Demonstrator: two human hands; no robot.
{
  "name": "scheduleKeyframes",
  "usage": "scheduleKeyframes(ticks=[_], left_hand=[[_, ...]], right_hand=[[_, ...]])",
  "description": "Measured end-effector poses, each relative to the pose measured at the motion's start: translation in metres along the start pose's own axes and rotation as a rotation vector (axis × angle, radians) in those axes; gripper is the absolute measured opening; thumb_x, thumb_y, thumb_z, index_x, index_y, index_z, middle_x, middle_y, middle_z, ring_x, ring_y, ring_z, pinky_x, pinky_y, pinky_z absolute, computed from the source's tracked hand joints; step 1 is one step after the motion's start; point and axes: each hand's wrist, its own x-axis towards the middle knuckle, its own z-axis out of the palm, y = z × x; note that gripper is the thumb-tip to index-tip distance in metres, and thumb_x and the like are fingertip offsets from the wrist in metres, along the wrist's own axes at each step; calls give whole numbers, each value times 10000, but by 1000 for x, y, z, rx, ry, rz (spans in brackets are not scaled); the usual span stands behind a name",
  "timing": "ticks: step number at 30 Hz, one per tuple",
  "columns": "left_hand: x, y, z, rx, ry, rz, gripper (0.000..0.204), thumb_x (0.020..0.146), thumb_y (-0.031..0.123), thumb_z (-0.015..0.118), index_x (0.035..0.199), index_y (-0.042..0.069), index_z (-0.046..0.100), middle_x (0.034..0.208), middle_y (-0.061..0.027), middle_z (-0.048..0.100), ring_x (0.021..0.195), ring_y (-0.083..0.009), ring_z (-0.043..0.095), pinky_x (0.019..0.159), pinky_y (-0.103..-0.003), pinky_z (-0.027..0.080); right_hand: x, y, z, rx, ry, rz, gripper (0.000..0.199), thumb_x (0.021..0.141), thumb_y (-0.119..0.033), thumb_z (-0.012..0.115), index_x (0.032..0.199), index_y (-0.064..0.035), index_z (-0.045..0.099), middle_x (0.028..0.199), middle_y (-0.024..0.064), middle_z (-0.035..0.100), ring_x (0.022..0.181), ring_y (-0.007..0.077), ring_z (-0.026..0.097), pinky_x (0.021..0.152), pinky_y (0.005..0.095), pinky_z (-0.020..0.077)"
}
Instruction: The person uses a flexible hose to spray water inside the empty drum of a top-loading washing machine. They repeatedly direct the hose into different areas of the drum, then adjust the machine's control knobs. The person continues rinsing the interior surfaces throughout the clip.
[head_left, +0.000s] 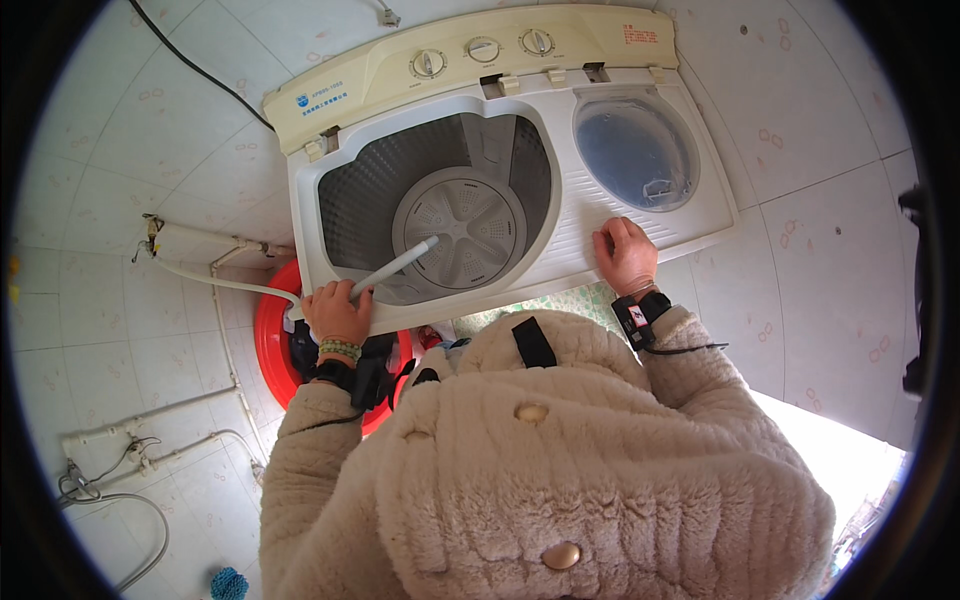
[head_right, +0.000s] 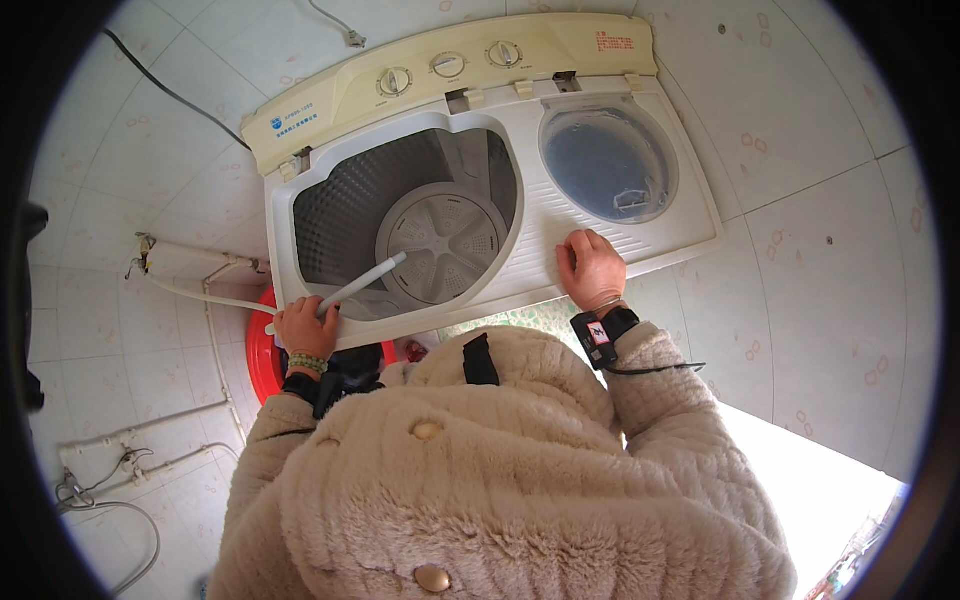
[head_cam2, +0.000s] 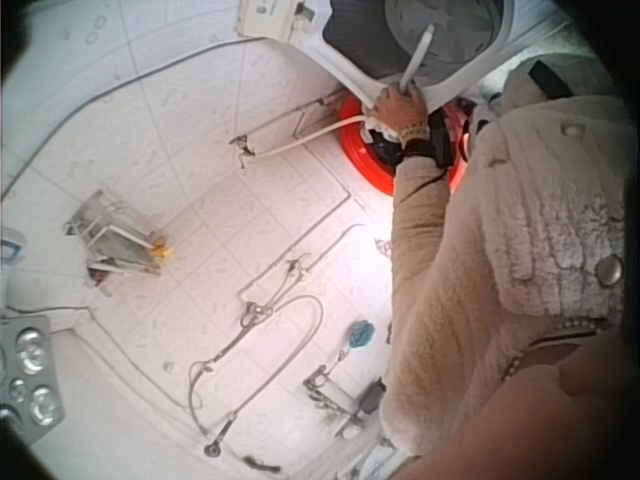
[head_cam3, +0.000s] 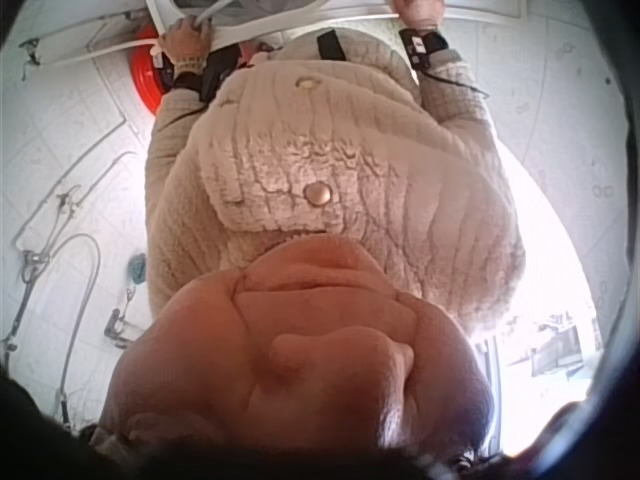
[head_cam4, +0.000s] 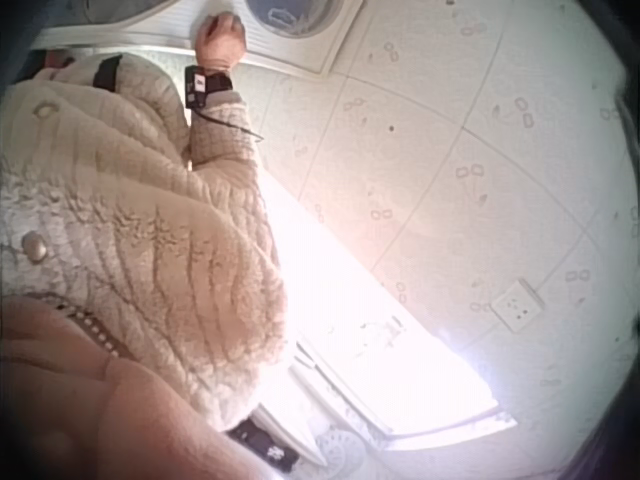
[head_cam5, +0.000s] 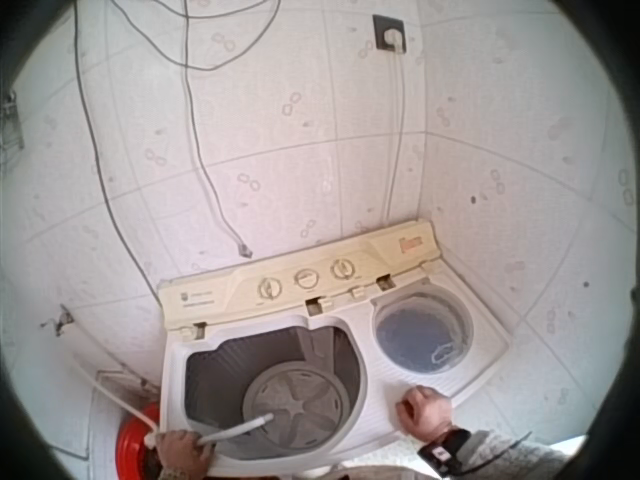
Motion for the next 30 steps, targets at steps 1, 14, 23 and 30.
scheduleKeyframes(ticks=[1,14,23,30], left_hand=[[0,0,0,-1,-12,-7,258,825,376,725,858,122,696,833,-30,657,865,-262,606,880,-437,380],[-1,-2,1,-32,8,1,251,810,359,738,876,118,709,827,-33,654,870,-264,609,860,-429,378],[0,2,-2,-1,-52,-46,270,795,381,738,881,126,721,839,-50,664,892,-269,615,866,-433,378],[3,7,-9,-21,-66,-61,272,800,392,725,870,129,715,835,-55,663,887,-269,613,865,-439,376]], right_hand=[[0,0,0,-2,0,1,129,861,-202,675,825,-117,585,792,54,627,750,299,635,621,428,511],[1,1,0,-2,-50,23,122,865,-205,665,832,-123,582,805,52,636,757,296,641,628,431,515],[76,-19,-8,75,-305,-96,151,891,-242,659,855,-103,612,811,90,659,717,331,645,631,437,508],[194,-63,42,81,-216,-218,228,929,-321,607,921,-93,610,851,139,684,803,382,654,692,483,510]])
